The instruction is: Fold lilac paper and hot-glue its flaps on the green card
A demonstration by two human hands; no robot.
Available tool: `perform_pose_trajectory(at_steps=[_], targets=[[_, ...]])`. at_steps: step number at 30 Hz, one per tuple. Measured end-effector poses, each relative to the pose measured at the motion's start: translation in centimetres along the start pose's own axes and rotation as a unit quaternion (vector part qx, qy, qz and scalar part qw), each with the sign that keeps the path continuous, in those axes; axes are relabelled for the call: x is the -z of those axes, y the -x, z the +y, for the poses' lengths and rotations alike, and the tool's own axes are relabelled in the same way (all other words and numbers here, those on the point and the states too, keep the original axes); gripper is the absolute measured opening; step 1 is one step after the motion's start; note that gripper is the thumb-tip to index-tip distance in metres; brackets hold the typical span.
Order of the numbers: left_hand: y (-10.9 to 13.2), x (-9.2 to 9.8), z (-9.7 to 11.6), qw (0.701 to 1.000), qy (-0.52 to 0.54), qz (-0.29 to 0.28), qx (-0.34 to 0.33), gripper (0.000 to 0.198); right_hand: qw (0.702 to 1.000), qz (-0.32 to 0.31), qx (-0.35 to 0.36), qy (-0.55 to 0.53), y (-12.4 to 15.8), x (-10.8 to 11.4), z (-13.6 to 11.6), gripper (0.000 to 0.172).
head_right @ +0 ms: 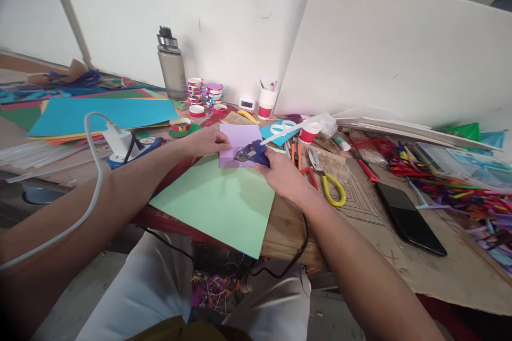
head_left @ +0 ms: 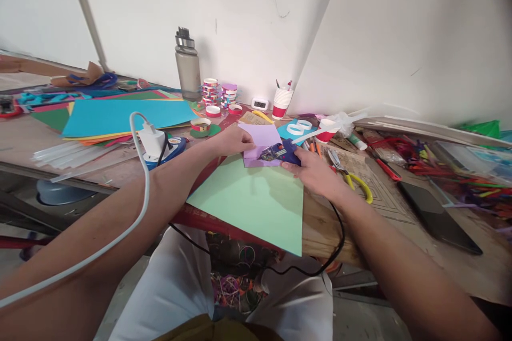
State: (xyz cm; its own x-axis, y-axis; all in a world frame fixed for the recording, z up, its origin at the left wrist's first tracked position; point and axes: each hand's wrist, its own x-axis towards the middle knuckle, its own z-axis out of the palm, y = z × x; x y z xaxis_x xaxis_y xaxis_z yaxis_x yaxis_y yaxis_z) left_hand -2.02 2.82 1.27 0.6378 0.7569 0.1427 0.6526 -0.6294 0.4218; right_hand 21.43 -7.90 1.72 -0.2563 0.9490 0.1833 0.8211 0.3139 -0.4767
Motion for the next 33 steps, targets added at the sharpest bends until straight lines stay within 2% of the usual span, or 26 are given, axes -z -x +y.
perform_pose_trajectory(at_steps=[10, 17, 22, 28, 33], targets=[[-0.1, 0.0, 0.2, 1.0, 0.0, -0.008, 0.01, 0.031, 0.999, -0.011, 0.006, 0.045, -0.2, -0.8, -1.6, 0.022], [0.2, 0.3, 1.0, 1.0, 0.004, -0.012, 0.019, 0.031, 0.999, -0.014, 0.023, 0.044, -0.6, -1.1, -1.7, 0.027], [0.2, 0.2, 0.6, 1.0, 0.003, -0.008, 0.007, 0.031, 0.999, -0.014, 0.034, 0.037, -0.7, -1.3, -1.7, 0.028], [0.0, 0.1, 0.3, 1.0, -0.015, 0.001, -0.002, 0.033, 0.999, -0.032, -0.003, 0.029, 0.1, -0.1, -1.5, 0.028], [0.2, 0.2, 0.4, 1.0, -0.005, 0.0, 0.002, 0.03, 0.995, -0.009, -0.059, 0.074, 0.8, 1.3, -0.6, 0.023]])
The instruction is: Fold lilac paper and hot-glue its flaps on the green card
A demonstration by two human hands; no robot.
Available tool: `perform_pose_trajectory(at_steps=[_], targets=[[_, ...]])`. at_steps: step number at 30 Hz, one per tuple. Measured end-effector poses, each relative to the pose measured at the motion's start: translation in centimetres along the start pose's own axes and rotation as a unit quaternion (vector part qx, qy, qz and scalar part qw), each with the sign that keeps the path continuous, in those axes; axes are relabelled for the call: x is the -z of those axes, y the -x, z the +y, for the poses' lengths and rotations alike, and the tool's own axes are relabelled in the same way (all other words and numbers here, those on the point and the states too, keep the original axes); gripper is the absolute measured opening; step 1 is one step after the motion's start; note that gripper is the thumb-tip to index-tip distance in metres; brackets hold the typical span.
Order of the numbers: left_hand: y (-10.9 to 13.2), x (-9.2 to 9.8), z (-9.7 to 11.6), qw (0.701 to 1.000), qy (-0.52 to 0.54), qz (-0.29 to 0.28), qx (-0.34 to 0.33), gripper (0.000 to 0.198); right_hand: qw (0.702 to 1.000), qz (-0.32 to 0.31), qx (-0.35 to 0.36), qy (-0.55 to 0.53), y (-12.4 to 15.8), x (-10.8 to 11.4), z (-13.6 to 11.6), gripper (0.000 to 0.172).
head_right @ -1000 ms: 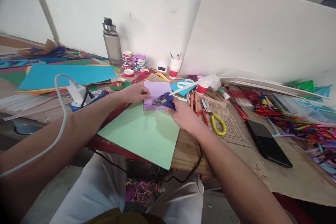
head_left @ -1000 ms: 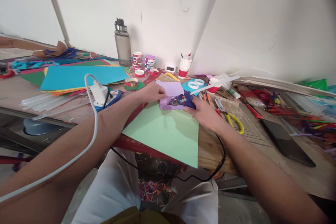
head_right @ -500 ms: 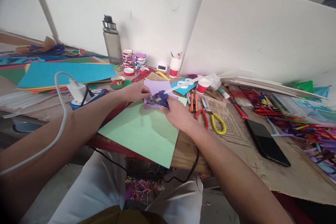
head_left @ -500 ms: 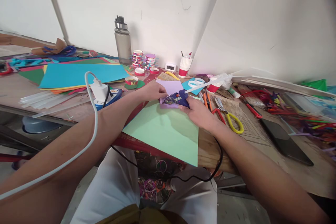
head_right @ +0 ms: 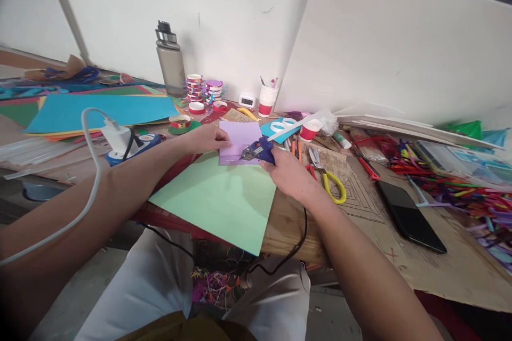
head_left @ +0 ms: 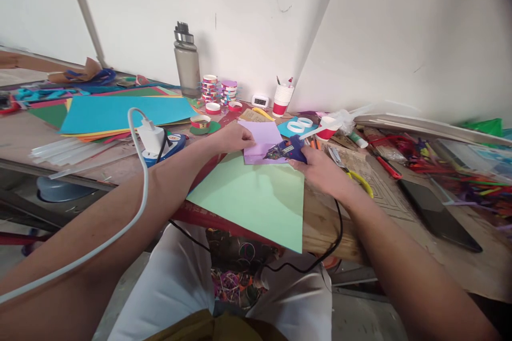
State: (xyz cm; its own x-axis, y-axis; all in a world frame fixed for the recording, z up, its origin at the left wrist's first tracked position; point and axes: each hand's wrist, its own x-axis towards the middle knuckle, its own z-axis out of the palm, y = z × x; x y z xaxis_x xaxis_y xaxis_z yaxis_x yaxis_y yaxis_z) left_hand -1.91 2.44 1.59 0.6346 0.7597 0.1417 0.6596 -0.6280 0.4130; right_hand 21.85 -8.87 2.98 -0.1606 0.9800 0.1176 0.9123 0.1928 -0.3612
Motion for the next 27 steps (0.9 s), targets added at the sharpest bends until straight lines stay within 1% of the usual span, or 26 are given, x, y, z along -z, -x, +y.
perform_pose_trajectory(at_steps=[4, 6, 8, 12, 14, 17, 22, 25, 27], targets=[[0.1, 0.0, 0.0, 1.0, -0.007, -0.003, -0.008, 0.03, 0.998, 0.007, -0.031, 0.053, 0.1, 0.5, 0.5, 0.025], [0.0, 0.0, 0.0, 1.0, -0.009, -0.004, -0.001, 0.03, 0.998, 0.009, -0.035, 0.051, 0.0, 0.2, 0.1, 0.025], [0.0, 0.0, 0.0, 1.0, -0.011, -0.003, 0.002, 0.03, 0.999, 0.01, -0.023, 0.025, -0.1, -0.3, -0.5, 0.025], [-0.1, -0.1, 0.0, 1.0, -0.017, 0.002, 0.005, 0.032, 1.0, 0.011, 0.024, -0.014, -0.5, -1.4, -1.6, 0.027], [-0.1, -0.1, 0.0, 1.0, -0.016, 0.002, 0.006, 0.032, 1.0, 0.01, 0.019, -0.012, -0.5, -1.4, -1.6, 0.027], [-0.1, -0.1, -0.1, 1.0, -0.011, 0.002, 0.005, 0.031, 1.0, 0.005, -0.019, 0.012, -0.3, -0.7, -0.6, 0.024], [0.0, 0.0, 0.0, 1.0, -0.009, 0.001, 0.004, 0.029, 0.994, 0.011, -0.066, 0.084, 0.0, 1.2, 1.6, 0.023], [0.0, 0.0, -0.1, 1.0, -0.008, 0.0, 0.001, 0.03, 0.991, 0.019, -0.08, 0.106, 0.2, 1.8, 1.9, 0.024], [-0.1, -0.1, -0.2, 1.0, -0.01, 0.001, -0.005, 0.03, 0.99, 0.024, -0.081, 0.114, 0.3, 1.8, 1.7, 0.023]])
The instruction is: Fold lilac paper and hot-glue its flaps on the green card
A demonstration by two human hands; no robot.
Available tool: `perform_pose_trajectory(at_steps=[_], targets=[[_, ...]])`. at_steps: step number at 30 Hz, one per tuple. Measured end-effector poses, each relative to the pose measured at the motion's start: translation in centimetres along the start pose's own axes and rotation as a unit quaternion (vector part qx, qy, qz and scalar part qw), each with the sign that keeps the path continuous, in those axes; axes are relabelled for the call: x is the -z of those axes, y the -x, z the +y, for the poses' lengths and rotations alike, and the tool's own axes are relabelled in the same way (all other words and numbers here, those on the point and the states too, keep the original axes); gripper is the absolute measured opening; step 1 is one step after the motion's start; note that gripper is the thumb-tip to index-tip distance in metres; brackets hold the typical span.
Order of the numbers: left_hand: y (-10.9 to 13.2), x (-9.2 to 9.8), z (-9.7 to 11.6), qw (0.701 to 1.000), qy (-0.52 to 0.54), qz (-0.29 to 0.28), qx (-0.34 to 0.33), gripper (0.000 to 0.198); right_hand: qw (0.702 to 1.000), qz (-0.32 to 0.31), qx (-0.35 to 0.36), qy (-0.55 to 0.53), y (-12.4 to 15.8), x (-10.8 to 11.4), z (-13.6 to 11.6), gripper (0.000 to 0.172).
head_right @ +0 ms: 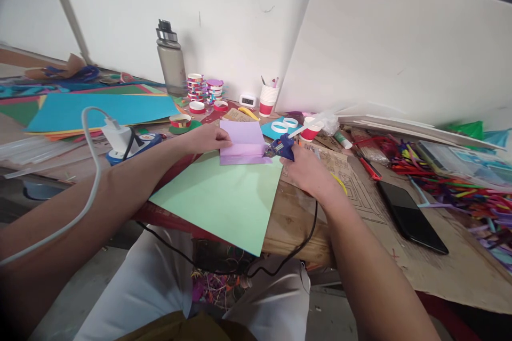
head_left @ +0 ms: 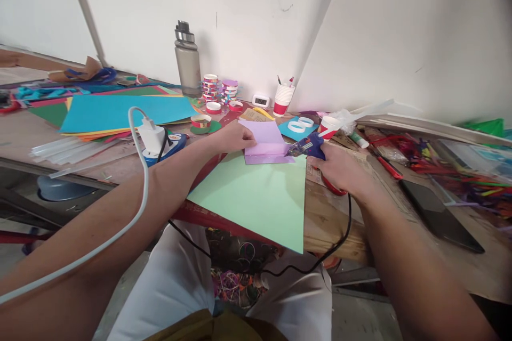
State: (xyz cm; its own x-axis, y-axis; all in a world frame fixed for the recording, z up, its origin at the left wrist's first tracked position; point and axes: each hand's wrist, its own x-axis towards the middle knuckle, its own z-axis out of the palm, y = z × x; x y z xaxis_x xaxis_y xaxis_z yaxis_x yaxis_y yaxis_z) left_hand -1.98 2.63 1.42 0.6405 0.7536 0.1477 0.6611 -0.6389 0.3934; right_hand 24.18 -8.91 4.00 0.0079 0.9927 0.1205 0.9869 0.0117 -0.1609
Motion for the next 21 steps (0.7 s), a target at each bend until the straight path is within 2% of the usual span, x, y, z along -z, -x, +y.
perform_pose_trajectory(at_steps=[7, 16, 21], targets=[[0.0, 0.0, 0.0, 1.0, 0.002, 0.004, -0.005, 0.029, 1.0, -0.016, 0.019, -0.016, 0.1, -0.4, -0.6, 0.021], [0.1, 0.1, 0.2, 1.0, 0.005, -0.006, 0.006, 0.03, 0.999, 0.002, -0.021, 0.023, 0.3, 0.5, 0.7, 0.028], [0.2, -0.1, 0.3, 1.0, 0.022, -0.009, -0.015, 0.03, 1.0, 0.001, 0.0, 0.026, 0.3, 0.5, 0.8, 0.025]])
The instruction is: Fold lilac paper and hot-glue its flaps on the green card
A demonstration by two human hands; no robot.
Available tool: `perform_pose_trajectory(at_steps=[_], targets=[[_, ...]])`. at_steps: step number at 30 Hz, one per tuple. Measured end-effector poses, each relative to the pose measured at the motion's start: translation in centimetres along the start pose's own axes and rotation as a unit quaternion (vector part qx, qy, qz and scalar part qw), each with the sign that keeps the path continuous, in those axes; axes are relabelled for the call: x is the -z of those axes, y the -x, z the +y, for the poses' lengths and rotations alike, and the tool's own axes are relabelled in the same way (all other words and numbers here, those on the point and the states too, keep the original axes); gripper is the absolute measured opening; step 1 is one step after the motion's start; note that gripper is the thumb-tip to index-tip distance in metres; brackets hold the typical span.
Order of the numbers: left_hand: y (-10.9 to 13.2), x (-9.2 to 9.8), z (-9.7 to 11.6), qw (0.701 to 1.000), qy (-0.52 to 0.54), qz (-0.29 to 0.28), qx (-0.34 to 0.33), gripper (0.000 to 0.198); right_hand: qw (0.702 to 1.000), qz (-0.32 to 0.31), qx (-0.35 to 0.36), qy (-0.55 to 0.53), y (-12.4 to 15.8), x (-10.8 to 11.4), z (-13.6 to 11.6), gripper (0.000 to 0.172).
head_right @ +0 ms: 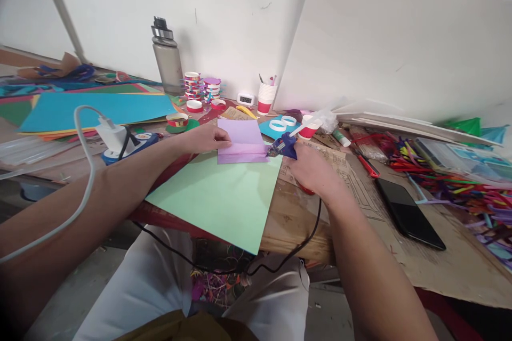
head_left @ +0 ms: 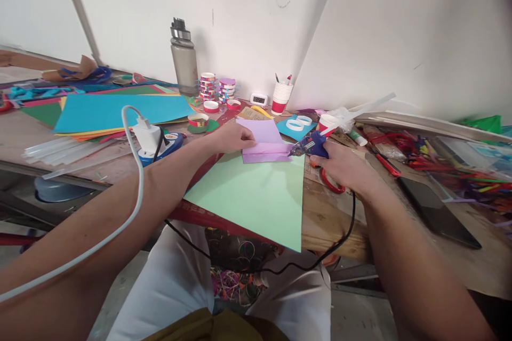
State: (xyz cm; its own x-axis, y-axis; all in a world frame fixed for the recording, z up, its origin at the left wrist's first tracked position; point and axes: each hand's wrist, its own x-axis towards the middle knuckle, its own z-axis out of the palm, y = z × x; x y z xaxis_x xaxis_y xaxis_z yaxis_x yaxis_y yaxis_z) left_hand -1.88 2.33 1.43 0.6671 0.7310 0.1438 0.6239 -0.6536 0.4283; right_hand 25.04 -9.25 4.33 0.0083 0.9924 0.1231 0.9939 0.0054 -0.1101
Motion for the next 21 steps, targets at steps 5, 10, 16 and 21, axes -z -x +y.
perform_pose_trajectory(at_steps=[5, 10, 16, 21], targets=[[0.2, -0.1, 0.6, 0.999, 0.024, -0.029, 0.008, 0.034, 1.0, 0.01, -0.01, 0.006, 0.0, 0.0, -0.5, 0.024], [0.1, -0.2, 0.4, 1.0, 0.008, -0.023, 0.002, 0.032, 1.0, 0.005, 0.006, -0.01, 0.0, -0.1, -0.8, 0.026], [0.1, -0.2, 0.3, 1.0, -0.002, -0.022, 0.012, 0.031, 0.998, -0.024, 0.025, -0.049, 0.2, 0.1, -1.0, 0.021], [0.0, -0.2, 0.2, 1.0, -0.013, -0.021, 0.007, 0.032, 1.0, -0.006, 0.014, -0.027, -0.1, 0.2, 0.1, 0.02]])
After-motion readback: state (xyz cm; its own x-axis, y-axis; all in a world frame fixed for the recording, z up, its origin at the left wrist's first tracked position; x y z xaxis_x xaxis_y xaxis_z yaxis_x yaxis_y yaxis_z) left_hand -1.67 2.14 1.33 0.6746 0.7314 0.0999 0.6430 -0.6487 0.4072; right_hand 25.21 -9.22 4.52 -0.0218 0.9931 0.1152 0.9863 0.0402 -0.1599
